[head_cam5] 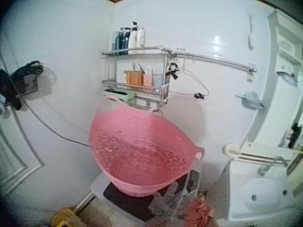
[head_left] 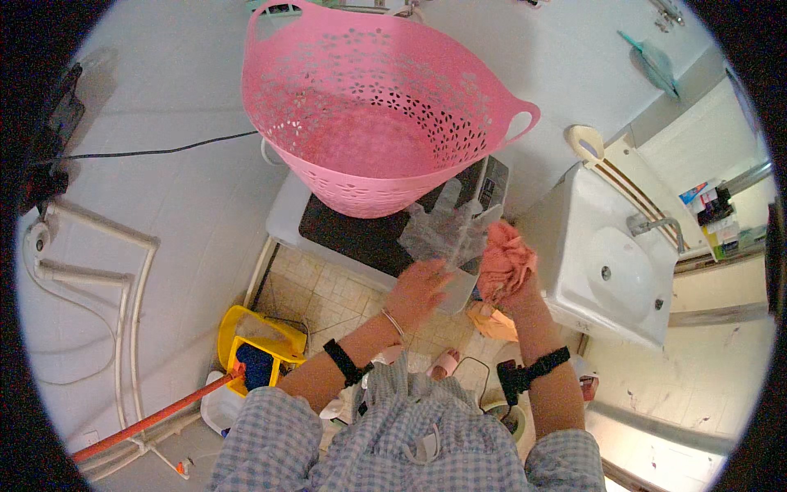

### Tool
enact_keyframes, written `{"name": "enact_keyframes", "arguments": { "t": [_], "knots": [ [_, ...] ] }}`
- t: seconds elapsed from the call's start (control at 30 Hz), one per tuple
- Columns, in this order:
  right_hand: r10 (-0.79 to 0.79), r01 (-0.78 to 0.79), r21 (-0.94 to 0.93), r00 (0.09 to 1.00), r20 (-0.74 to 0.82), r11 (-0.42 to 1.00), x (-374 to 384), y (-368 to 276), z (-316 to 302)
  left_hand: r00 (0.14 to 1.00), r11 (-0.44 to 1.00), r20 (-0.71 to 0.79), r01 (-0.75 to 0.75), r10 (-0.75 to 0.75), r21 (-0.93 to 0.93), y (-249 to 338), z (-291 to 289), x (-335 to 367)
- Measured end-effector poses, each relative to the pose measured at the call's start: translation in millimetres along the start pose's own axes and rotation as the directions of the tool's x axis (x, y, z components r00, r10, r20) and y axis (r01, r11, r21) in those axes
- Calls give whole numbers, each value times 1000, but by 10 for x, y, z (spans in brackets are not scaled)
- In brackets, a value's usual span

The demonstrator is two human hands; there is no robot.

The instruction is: The person squeegees the bathroom floor, then puts on plastic gloves and washes clothing in a bucket of water by hand.

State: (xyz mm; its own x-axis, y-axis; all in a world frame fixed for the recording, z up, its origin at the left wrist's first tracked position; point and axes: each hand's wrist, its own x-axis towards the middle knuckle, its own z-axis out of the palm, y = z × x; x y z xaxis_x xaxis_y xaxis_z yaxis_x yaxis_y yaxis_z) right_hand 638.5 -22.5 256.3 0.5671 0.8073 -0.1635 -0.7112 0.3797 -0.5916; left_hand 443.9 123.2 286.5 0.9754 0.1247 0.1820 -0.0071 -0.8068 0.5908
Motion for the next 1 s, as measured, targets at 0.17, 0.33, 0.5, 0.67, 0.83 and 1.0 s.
{"name": "enact_keyframes", "arguments": {
  "t": [0.17, 0.33, 0.5, 0.67, 0.83, 1.0],
  "knots": [
    [150, -133, 80, 954, -258, 988, -111, -166, 534, 993, 960, 68, 78, -100, 268, -388, 99, 34],
    [341, -272, 442, 936, -84, 855, -257, -207, 900, 997, 944, -8, 73, -74, 322, -505, 236, 50],
    [321, -211, 383, 913, -251, 899, -236, -201, 814, 995, 957, -100, 47, -19, 287, -485, 198, -137],
    [217, -208, 73, 965, -148, 975, 64, -69, 491, 980, 983, -187, 102, -72, 156, -328, -92, -473],
    [142, -162, -41, 942, -304, 986, 602, 198, 551, 950, 977, -235, 191, -207, -90, -256, -283, -850],
    [125, -193, -223, 951, -284, 955, 861, 401, 933, 893, 876, -99, 399, -438, -272, -146, -414, -993]
  ]
}}
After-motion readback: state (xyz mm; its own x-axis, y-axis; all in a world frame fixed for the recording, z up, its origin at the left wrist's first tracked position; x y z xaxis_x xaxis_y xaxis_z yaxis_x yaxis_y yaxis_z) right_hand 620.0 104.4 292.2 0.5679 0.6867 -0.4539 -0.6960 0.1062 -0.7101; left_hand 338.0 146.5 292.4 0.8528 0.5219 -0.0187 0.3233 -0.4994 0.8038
